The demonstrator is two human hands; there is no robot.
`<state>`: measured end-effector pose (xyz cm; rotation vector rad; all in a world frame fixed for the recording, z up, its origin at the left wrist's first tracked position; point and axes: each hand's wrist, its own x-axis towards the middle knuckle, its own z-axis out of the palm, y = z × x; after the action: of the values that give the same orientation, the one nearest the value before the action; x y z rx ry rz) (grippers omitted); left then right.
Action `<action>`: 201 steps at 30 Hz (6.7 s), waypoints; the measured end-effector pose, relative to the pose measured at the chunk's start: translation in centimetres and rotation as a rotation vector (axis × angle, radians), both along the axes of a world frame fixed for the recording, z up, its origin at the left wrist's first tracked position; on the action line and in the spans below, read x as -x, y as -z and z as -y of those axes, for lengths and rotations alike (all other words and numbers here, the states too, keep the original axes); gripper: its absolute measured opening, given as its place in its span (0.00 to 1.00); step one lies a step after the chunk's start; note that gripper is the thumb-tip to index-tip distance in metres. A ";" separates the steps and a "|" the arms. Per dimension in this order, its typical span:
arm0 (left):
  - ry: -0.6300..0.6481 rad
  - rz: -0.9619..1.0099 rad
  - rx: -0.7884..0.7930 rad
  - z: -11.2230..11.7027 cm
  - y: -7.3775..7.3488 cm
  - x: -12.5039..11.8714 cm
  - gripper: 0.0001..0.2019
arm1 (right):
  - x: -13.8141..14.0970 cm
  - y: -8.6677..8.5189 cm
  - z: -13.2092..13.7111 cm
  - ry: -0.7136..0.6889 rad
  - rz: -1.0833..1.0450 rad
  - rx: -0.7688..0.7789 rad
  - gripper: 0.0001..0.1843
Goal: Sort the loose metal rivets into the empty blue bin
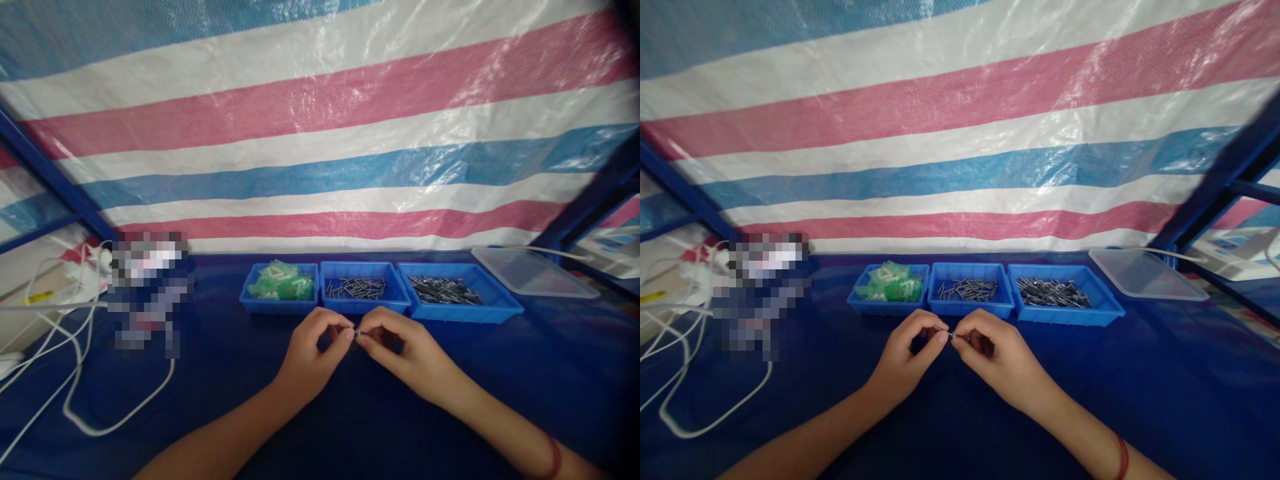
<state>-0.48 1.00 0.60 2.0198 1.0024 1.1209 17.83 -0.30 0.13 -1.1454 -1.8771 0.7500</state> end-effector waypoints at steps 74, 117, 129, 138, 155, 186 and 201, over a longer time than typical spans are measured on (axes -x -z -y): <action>0.059 0.238 0.383 -0.9 1.1 -0.1 0.05 | 0.6 -0.1 0.1 0.015 -0.042 0.055 0.10; 0.055 -0.260 -0.092 0.0 0.5 -0.1 0.08 | -0.5 -1.9 0.8 -0.086 0.304 -0.058 0.09; -0.044 -0.009 0.167 -0.2 0.6 0.0 0.05 | 0.5 -1.3 1.0 -0.053 0.136 -0.036 0.06; -0.021 0.001 0.177 -0.3 0.4 -0.1 0.06 | 0.4 -0.9 0.6 0.003 0.052 -0.031 0.04; 0.048 -0.122 0.184 -0.2 0.5 -0.4 0.09 | -2.7 -3.1 -0.4 0.215 0.074 -0.153 0.10; 0.093 -0.769 -0.201 -2.3 1.2 -3.9 0.13 | -6.0 -2.5 -1.4 -0.078 0.675 0.140 0.07; 0.056 -0.637 -0.109 -1.8 1.8 -3.8 0.09 | -5.5 -1.7 -1.7 -0.022 0.519 0.166 0.05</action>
<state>3.27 2.81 -1.20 2.5467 1.1865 0.5032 23.28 1.36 1.85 -1.5374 -2.2850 0.6721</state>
